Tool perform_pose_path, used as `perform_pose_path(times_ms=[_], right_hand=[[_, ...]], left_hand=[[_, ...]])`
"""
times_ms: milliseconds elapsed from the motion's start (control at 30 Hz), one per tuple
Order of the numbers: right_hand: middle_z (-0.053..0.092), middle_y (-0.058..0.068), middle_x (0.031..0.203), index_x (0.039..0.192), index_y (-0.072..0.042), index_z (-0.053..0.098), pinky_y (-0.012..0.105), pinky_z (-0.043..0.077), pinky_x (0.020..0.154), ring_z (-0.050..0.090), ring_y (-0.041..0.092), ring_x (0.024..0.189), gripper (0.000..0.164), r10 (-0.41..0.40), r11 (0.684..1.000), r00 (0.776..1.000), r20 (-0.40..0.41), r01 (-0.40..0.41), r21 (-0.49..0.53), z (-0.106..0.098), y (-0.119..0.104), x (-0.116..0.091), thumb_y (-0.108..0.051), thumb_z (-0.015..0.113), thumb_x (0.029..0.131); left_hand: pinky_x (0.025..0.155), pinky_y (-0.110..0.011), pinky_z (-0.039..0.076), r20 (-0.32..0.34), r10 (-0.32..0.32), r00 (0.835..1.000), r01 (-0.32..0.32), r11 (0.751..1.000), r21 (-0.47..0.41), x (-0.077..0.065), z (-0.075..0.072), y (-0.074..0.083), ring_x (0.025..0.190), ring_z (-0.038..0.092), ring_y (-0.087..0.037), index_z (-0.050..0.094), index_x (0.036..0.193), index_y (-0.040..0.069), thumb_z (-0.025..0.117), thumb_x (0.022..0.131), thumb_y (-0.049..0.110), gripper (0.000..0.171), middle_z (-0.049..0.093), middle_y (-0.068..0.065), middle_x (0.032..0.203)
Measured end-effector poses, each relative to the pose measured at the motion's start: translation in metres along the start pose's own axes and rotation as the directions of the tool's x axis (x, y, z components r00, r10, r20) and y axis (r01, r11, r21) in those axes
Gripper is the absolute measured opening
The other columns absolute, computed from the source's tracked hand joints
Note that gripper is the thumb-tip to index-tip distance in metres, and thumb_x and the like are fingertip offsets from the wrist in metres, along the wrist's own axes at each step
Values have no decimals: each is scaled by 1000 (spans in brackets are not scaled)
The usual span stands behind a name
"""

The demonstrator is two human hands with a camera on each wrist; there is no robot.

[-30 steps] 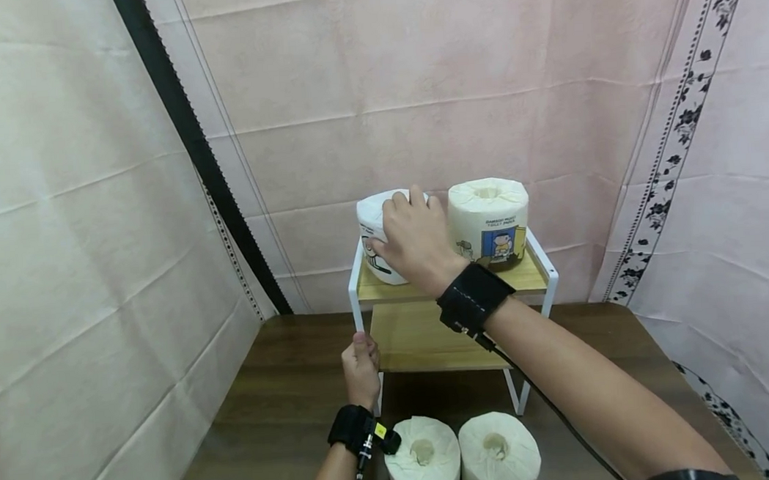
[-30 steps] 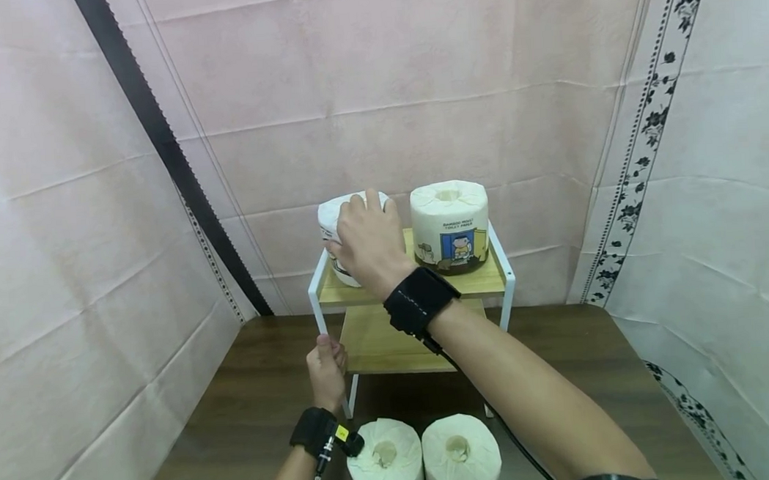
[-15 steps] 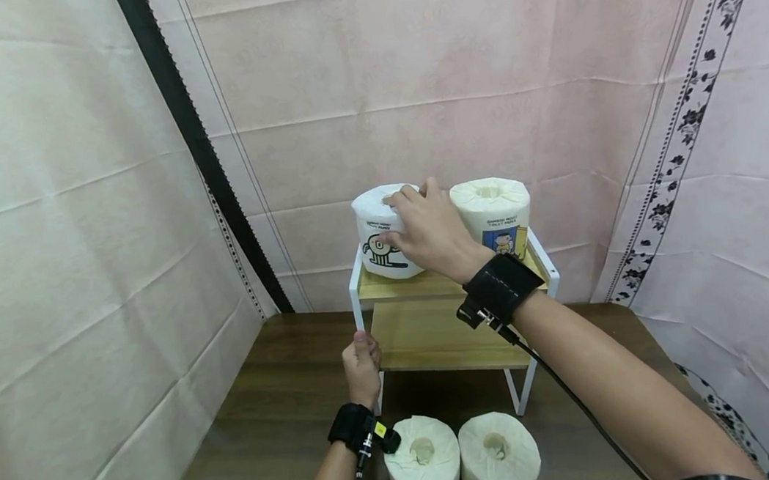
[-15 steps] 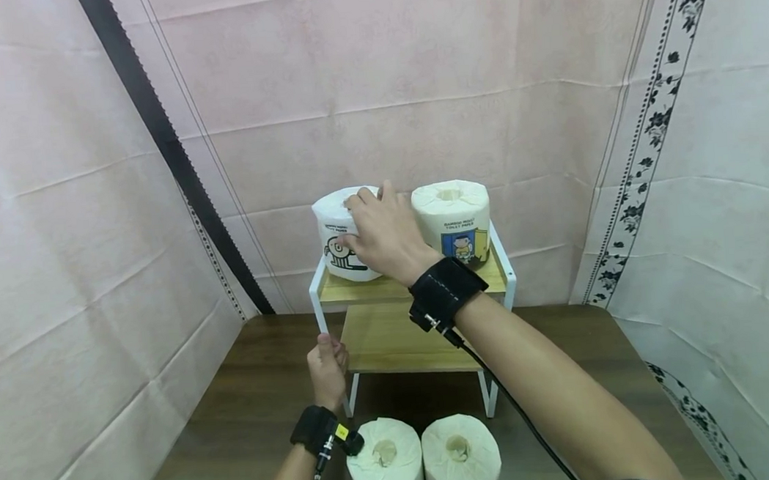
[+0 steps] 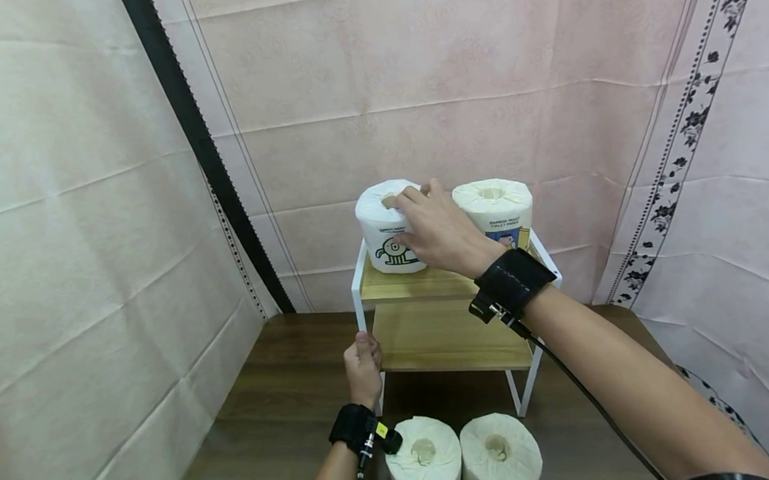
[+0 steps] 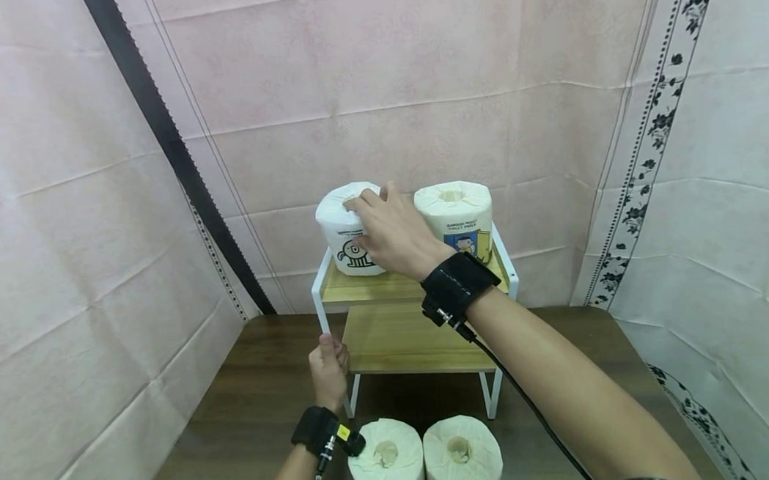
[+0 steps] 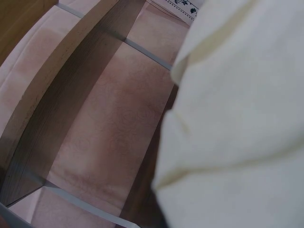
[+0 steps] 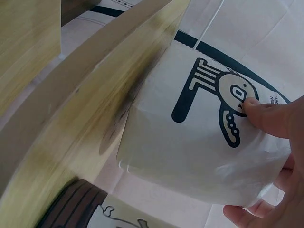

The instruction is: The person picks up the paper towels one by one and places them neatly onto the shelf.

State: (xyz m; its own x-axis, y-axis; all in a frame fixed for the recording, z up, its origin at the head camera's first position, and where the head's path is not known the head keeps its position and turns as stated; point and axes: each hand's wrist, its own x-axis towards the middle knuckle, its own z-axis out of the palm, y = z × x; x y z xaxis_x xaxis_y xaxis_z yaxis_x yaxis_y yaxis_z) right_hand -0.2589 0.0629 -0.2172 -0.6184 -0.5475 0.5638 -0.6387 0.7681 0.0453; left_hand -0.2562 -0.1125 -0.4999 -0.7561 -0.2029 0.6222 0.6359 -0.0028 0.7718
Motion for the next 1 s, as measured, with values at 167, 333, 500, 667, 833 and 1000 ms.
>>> perform_pose_path(times_ms=[167,333,500,667,833,1000], right_hand=[[60,9,121,135,-7,54,43,33,101,45,36,118,54,-12,1000,1000,-1,12,-17,2,4,-2,-30,69,89],[59,11,123,135,-5,54,43,31,103,45,36,120,54,-2,1000,1000,1,2,-22,1,7,-4,-31,68,90],[58,10,123,136,-6,53,43,35,102,42,37,123,54,25,1000,1000,17,-25,0,1,7,-6,-31,68,90],[56,12,127,135,-5,52,43,36,102,42,37,124,53,39,999,999,33,-38,-20,1,8,-8,-31,66,92],[53,13,133,135,-4,51,42,38,100,41,34,123,52,47,998,998,50,-44,-51,2,8,-10,-32,63,94],[53,12,133,140,-4,48,40,38,97,44,29,115,55,2,994,1000,20,1,-113,4,8,-11,-33,60,95]], left_hand=[[39,-28,19,-4,-12,1000,12,1000,12,-1,1,2,40,23,-12,33,64,7,25,109,21,48,27,4,49],[39,-27,19,-7,-5,1000,6,1000,20,0,1,0,40,23,-11,32,63,8,25,109,23,49,27,4,49],[38,-27,19,-10,2,1000,-2,1000,19,0,1,-1,40,23,-11,32,63,8,25,109,23,49,27,5,49],[38,-28,19,-5,-1,1000,1,1000,9,0,2,1,40,23,-12,32,63,6,25,109,22,49,27,4,49],[38,-28,19,-9,-8,1000,8,1000,9,0,1,1,40,23,-12,33,63,7,26,109,21,48,27,3,49],[38,-28,19,-10,-4,1000,4,1000,7,0,0,0,40,23,-12,33,63,8,26,109,21,48,27,3,49]])
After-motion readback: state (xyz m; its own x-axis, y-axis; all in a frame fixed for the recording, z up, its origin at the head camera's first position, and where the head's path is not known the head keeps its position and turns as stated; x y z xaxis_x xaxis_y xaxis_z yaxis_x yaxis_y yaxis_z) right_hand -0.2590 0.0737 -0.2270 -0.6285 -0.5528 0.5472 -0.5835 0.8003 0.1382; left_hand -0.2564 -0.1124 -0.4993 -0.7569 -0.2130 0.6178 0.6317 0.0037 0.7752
